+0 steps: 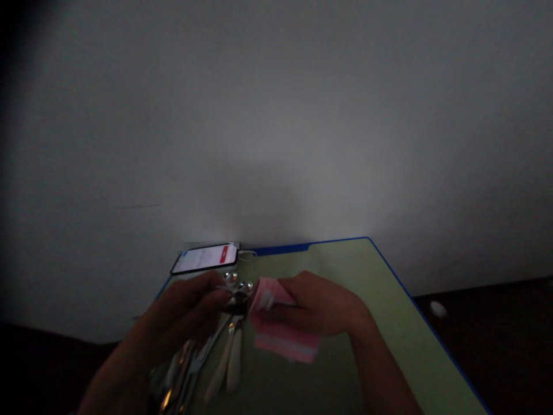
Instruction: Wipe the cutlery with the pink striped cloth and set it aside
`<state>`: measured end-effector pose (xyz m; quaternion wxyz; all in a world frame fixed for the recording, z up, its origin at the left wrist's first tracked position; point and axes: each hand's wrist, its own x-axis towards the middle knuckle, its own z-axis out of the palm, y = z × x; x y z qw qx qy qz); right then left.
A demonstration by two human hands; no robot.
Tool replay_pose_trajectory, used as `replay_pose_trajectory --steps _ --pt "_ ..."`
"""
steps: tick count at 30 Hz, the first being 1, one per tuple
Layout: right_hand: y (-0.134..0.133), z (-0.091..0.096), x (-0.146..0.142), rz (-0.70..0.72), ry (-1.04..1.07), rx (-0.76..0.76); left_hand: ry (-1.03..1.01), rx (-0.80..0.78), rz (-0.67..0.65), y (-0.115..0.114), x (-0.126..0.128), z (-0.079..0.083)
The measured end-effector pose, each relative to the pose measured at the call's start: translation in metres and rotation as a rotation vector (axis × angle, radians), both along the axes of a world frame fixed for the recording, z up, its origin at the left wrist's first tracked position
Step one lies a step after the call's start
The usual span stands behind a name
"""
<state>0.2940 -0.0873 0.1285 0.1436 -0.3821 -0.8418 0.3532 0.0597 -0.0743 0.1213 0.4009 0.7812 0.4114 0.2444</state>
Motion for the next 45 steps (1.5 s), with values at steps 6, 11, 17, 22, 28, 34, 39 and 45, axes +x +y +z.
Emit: replay_pose_trajectory --steps 6,11,17,22,28,34,39,45 --pt "-0.004 0.003 0.026 -0.095 -0.009 -0.067 -0.107 -0.132 0.058 0.002 -0.016 0.003" --pt "-0.007 0.006 0.019 -0.12 -0.05 -0.049 -0.038 -0.101 -0.088 0.001 -0.004 0.0" --pt "-0.004 -0.003 -0.011 0.031 -0.169 0.015 0.164 0.013 -0.178 0.002 0.014 -0.004" --pt "-0.005 -0.012 -0.03 -0.141 -0.395 0.259 0.303 0.004 -0.129 0.011 0.009 -0.02" --pt "-0.004 -0.018 -0.035 -0.176 -0.417 0.307 0.274 0.028 -0.155 0.018 0.01 -0.025" --pt "-0.003 -0.018 -0.022 -0.208 -0.266 0.184 0.266 0.089 -0.058 0.018 0.007 -0.017" --pt "-0.005 -0.012 -0.015 -0.232 -0.233 0.133 0.26 0.135 -0.067 0.011 0.016 -0.013" --pt "-0.013 0.004 -0.017 -0.294 0.041 -0.023 0.208 0.367 0.044 0.005 0.023 -0.006"
